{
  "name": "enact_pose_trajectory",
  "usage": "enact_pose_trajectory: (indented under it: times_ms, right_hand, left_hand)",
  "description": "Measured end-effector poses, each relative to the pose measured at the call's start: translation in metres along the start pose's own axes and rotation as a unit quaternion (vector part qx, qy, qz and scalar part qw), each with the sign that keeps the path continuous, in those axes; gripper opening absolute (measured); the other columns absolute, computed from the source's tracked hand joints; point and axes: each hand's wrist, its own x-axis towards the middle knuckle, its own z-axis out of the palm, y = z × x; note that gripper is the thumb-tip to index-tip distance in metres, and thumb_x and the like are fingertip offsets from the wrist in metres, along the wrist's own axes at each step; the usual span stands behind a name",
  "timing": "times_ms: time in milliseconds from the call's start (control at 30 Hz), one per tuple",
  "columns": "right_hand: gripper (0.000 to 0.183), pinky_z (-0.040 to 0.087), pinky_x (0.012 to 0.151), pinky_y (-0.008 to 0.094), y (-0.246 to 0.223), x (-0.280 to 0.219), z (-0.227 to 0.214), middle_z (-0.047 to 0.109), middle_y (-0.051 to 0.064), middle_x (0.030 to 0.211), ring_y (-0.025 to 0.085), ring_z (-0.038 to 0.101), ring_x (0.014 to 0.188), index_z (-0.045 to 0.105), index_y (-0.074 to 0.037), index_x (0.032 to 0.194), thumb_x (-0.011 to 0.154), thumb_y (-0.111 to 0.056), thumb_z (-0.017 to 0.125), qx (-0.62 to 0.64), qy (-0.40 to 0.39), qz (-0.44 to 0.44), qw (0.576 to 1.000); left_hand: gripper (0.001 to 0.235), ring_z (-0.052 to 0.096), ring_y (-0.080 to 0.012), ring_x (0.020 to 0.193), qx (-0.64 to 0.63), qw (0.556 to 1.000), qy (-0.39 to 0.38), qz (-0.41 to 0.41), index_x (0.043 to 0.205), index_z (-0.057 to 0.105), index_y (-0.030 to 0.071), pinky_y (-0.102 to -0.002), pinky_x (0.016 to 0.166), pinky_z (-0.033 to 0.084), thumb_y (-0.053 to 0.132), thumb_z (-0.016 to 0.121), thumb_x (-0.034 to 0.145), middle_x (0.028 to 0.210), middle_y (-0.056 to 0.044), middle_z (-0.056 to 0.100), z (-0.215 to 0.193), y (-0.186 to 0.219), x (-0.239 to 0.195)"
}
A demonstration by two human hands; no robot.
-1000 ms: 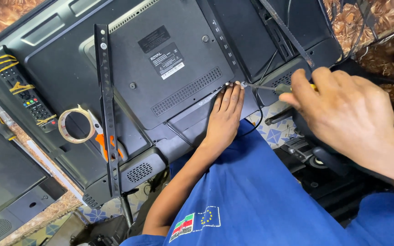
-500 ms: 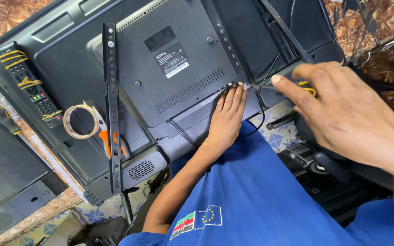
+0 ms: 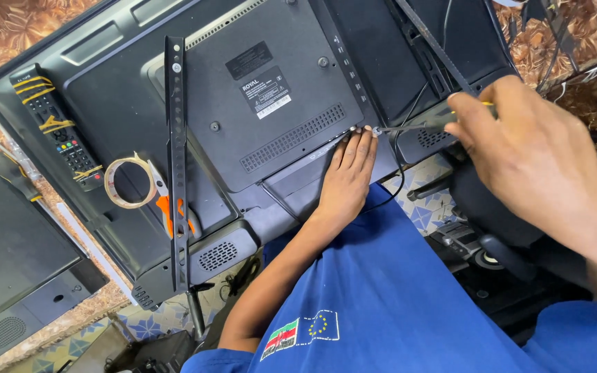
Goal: The person attaches a metal stand to the back of a television using a screwdriver. They align the stand, insert screws, and tighten them to secure the bracket to the TV.
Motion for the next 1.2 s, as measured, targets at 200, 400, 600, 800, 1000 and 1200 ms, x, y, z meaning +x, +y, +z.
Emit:
enact_pose_trajectory:
  times_ms: [200,400,600,800,1000,1200]
  right_hand:
    - [0.066,0.057,0.081,0.048,0.009,0.006,-0.012,0.054,0.024,0.13,0.04,0.061,0.099,0.045,-0.004,0.151,0.09,-0.008,0.072,0.031,0.032,-0.085,0.995]
    - [0.054,0.052,0.056,0.035,0.014,0.001,0.015,0.059,0.007,0.098,0.023,0.06,0.068,0.062,-0.004,0.141,0.108,-0.044,0.078,0.028,0.114,-0.015,0.993]
    - [0.036,0.053,0.075,0.046,0.032,-0.011,0.043,0.074,0.03,0.107,0.041,0.071,0.089,0.069,0.017,0.124,0.116,-0.018,0.065,0.192,0.306,-0.005,0.933]
    - [0.047,0.044,0.105,0.054,0.049,0.025,0.031,0.053,0.032,0.089,0.046,0.062,0.088,0.041,0.03,0.144,0.123,-0.012,0.041,0.392,0.344,0.128,0.843]
    - [0.032,0.052,0.069,0.039,0.064,0.12,0.027,0.045,0.025,0.099,0.031,0.052,0.068,0.036,0.002,0.15,0.12,0.003,0.048,0.503,0.256,0.113,0.818]
    - [0.031,0.044,0.088,0.032,0.042,0.208,0.093,0.067,0.005,0.1,0.018,0.064,0.092,0.067,-0.01,0.128,0.098,-0.012,0.066,0.48,0.012,0.142,0.865]
  left_hand:
    - [0.068,0.033,-0.0331,0.154,0.007,1.0,-0.005,-0.004,0.158,0.036,-0.001,-0.045,0.13,0.028,0.009,0.054,0.093,0.165,-0.018,0.035,0.002,0.0,0.001]
    - [0.067,0.033,-0.0331,0.154,0.009,1.0,0.004,-0.005,0.158,0.037,-0.001,-0.045,0.128,0.03,0.009,0.052,0.094,0.165,-0.018,0.035,-0.001,0.002,0.0]
    - [0.098,0.035,-0.0312,0.15,0.002,0.998,-0.055,-0.002,0.155,0.04,0.0,-0.044,0.126,0.029,0.049,0.077,0.08,0.163,-0.017,0.035,-0.018,-0.012,0.012]
    - [0.027,0.065,-0.0304,0.097,-0.345,0.935,0.084,-0.017,0.108,0.071,-0.001,-0.046,0.094,0.051,0.024,0.068,0.099,0.105,-0.011,0.07,-0.085,-0.096,0.056]
    - [0.047,0.035,-0.0435,0.147,-0.166,0.936,0.16,-0.265,0.145,0.048,0.003,-0.056,0.122,0.031,0.025,0.064,0.107,0.152,-0.023,0.041,-0.082,-0.187,0.069]
    - [0.06,0.034,-0.0384,0.151,-0.126,0.93,0.149,-0.311,0.151,0.045,0.002,-0.053,0.125,0.029,0.041,0.056,0.108,0.156,-0.019,0.043,-0.064,-0.207,0.069]
